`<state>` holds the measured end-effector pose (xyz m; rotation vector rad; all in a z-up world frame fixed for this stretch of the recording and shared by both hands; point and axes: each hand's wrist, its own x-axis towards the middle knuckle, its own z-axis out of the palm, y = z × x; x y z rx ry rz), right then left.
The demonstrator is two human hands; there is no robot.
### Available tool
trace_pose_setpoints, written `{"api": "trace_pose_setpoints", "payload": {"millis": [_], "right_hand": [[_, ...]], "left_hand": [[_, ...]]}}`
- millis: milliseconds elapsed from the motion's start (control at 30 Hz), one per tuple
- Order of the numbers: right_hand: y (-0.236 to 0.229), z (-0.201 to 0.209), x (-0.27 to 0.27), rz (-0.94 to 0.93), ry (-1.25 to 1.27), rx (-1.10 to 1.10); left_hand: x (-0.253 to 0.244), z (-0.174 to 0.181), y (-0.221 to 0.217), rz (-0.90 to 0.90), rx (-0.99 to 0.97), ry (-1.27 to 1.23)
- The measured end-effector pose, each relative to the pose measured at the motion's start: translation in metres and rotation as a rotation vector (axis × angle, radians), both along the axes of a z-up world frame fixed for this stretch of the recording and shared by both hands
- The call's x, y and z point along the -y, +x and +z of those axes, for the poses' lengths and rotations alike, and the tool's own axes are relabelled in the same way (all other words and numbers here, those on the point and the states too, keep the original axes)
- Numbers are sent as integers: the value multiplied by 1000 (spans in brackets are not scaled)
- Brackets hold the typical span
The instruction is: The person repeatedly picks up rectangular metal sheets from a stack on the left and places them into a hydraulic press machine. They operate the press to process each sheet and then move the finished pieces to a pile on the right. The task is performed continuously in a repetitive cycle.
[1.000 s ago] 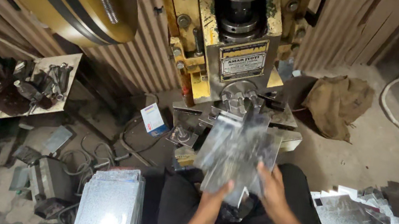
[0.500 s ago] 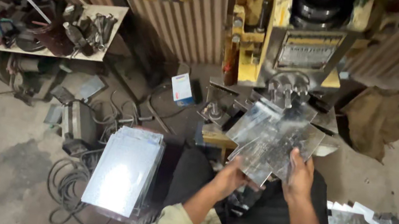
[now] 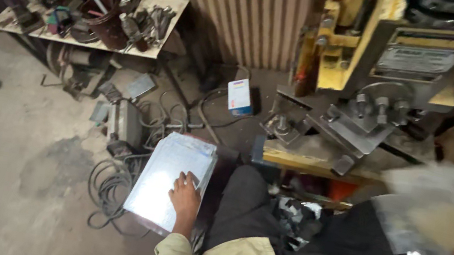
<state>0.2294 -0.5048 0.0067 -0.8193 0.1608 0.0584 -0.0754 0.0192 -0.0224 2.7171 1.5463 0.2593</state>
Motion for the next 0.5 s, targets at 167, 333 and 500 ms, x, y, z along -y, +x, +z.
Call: {"api": "trace_pose_setpoints", "payload": {"millis": [167,333,500], "right_hand": [[-21,-17,23,-196,30,-104],[-63,-3,-17,-17,-93,-185],[-94,15,-82,136,-121,-234]], "left_hand": [[-6,-28,-16,-158,-41,26],[3,-39,-28,-235,49,239],[10,42,-28,-189,329,233]]}}
